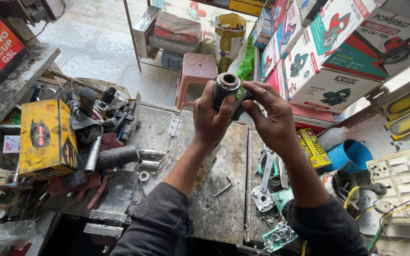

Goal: The person picks up a yellow angle grinder from the cluttered workbench and works on its front end, using a screwdriver to loosen and remove components from the tool's spindle and housing. They hold the grinder upright while turning parts by hand and with the screwdriver, adjusting and repositioning the tool repeatedly on the bench.

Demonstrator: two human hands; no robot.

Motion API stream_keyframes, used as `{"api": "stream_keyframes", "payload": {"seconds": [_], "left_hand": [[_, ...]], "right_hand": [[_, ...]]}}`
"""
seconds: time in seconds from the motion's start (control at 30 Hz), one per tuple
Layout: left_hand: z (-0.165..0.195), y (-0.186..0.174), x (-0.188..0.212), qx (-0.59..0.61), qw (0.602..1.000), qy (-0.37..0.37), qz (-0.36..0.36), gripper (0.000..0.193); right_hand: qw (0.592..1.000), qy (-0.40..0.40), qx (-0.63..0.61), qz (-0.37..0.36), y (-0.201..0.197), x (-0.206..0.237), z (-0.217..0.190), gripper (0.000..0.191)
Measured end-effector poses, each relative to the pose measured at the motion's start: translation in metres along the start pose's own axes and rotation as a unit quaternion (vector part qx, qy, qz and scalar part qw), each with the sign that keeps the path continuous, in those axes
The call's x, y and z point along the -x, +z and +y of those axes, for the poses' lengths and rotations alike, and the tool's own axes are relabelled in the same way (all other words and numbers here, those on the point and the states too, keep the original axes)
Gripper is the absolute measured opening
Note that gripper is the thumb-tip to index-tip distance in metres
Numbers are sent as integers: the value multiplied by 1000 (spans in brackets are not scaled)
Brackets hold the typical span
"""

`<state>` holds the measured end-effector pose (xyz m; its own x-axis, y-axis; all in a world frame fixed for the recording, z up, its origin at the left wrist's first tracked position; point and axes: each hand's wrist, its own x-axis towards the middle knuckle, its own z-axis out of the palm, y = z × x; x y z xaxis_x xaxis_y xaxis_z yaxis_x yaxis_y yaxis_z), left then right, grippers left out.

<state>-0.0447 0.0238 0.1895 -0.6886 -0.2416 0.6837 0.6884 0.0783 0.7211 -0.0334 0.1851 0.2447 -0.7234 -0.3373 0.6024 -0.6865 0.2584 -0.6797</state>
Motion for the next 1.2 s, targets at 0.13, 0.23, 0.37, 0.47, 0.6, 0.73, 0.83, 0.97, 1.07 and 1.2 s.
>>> {"api": "stream_keyframes", "payload": {"seconds": [0.13, 0.23, 0.37, 0.47, 0.6, 0.73, 0.83, 0.97, 1.07, 1.2], "left_hand": [[-4, 0, 1, -7, 1000, -17, -5, 26], [-5, 1, 2, 1, 1000, -9, -9, 27], [-6, 1, 1, 8, 1000, 5, -9, 31], [-6, 1, 1, 3, 1000, -3, -10, 32], [-8, 1, 2, -2, 1000, -13, -12, 33], [-8, 2, 1, 3, 1000, -2, -12, 32], [-7, 1, 1, 3, 1000, -3, -9, 30], [-5, 0, 1, 0, 1000, -8, -9, 29], [-4, 0, 1, 16, 1000, 0, -9, 30], [-3, 0, 1, 8, 1000, -5, -9, 30]], "right_hand": [[1000, 26, 4, -5, -1, 2, -1, 31], [996, 93, -11, -9, 0, 4, -3, 31], [997, -23, 69, 10, 2, 4, -3, 32], [999, 26, 37, 27, 0, 2, -1, 27], [992, 94, -84, 5, -1, 1, 0, 31], [997, -23, 69, 17, -1, 0, -3, 33], [998, 58, 34, 18, -2, 0, -5, 23], [998, 61, -17, -14, -1, 1, -5, 30], [998, -11, 66, 15, 3, 3, -4, 30], [998, 52, 35, 17, 6, 3, -5, 28]]}}
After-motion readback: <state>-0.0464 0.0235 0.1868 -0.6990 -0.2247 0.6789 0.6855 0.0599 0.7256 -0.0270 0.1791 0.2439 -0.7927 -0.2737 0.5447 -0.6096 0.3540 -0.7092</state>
